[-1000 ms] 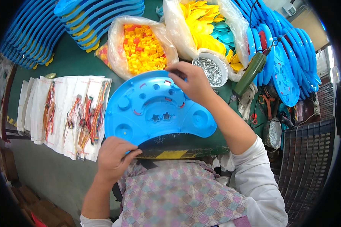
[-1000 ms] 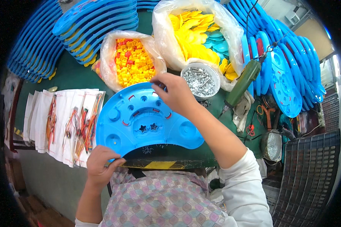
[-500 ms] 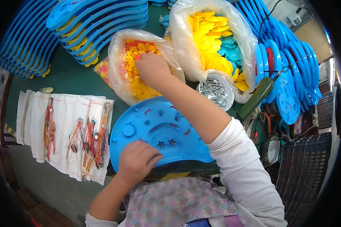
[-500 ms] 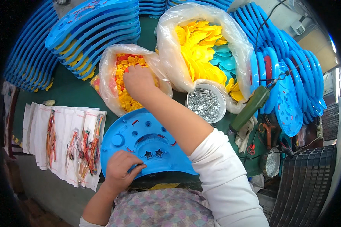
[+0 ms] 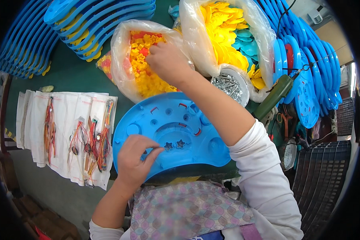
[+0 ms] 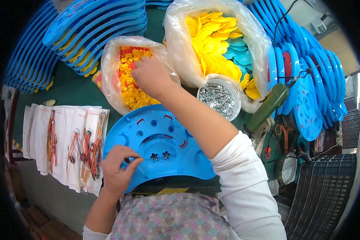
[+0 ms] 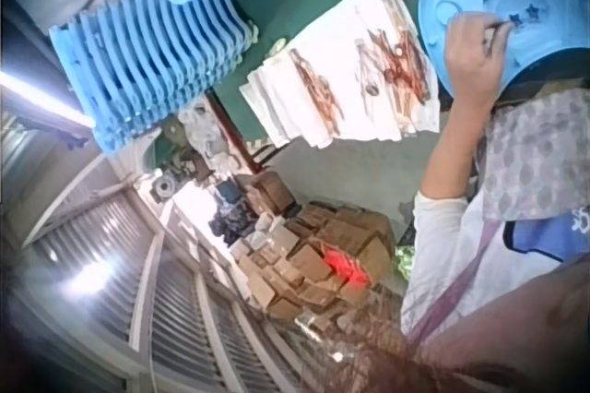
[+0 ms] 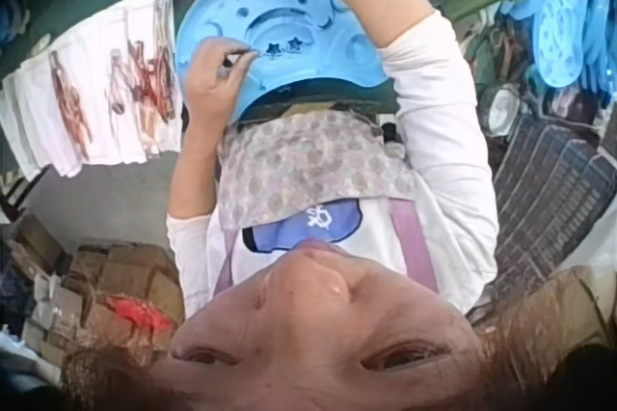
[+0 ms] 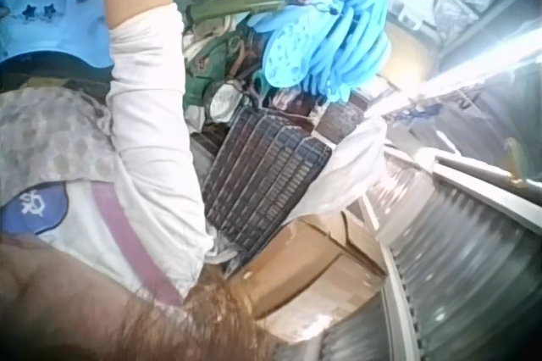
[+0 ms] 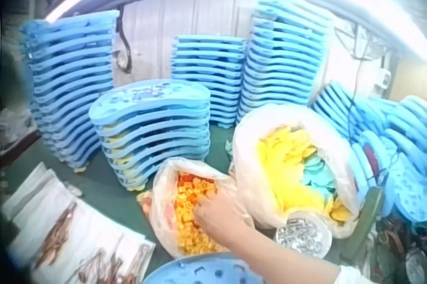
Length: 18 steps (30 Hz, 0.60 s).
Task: The person assembles small plastic toys by placing star-shaped pieces into a blue plastic tray and using a green electric screwdriver to fasten screws. The person repeatedly picks up components, aligns them in the tray, and drives screws to secure the parts.
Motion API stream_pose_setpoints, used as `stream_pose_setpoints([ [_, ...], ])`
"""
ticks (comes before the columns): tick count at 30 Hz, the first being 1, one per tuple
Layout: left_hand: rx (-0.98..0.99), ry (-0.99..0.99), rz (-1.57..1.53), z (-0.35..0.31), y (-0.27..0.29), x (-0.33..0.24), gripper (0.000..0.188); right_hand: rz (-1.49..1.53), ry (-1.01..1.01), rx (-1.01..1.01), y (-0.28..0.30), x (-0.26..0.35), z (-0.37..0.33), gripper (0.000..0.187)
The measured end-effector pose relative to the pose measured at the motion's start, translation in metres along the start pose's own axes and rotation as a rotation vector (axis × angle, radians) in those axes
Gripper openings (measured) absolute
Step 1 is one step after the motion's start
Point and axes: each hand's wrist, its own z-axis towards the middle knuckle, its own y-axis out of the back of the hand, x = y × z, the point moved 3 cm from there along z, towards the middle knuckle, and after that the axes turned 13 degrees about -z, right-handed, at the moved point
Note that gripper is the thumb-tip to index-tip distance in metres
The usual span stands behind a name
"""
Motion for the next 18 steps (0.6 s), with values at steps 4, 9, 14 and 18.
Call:
stream_pose_setpoints([
  [4, -0.016, 0.057, -0.045, -0.005, 0.002, 0.000, 0.013, 0.293, -0.139, -0.153, 0.018, -0.008, -0.016, 0.009],
  [9, -0.084, 0.129, -0.013, -0.011, 0.007, -0.008, 0.013, 0.804, -0.109, 0.140, 0.081, 0.015, -0.055, 0.010],
  [14, -0.063, 0.165, -0.013, -0.019, 0.015, 0.001, 0.014, 0.784, 0.073, 0.470, 0.088, 0.036, -0.144, 0.008],
  [18, 0.101, 0.147, 0.006, -0.011, -0.004, -0.008, 0.012, 0.586, 0.087, 0.393, 0.075, 0.044, -0.164, 0.010],
])
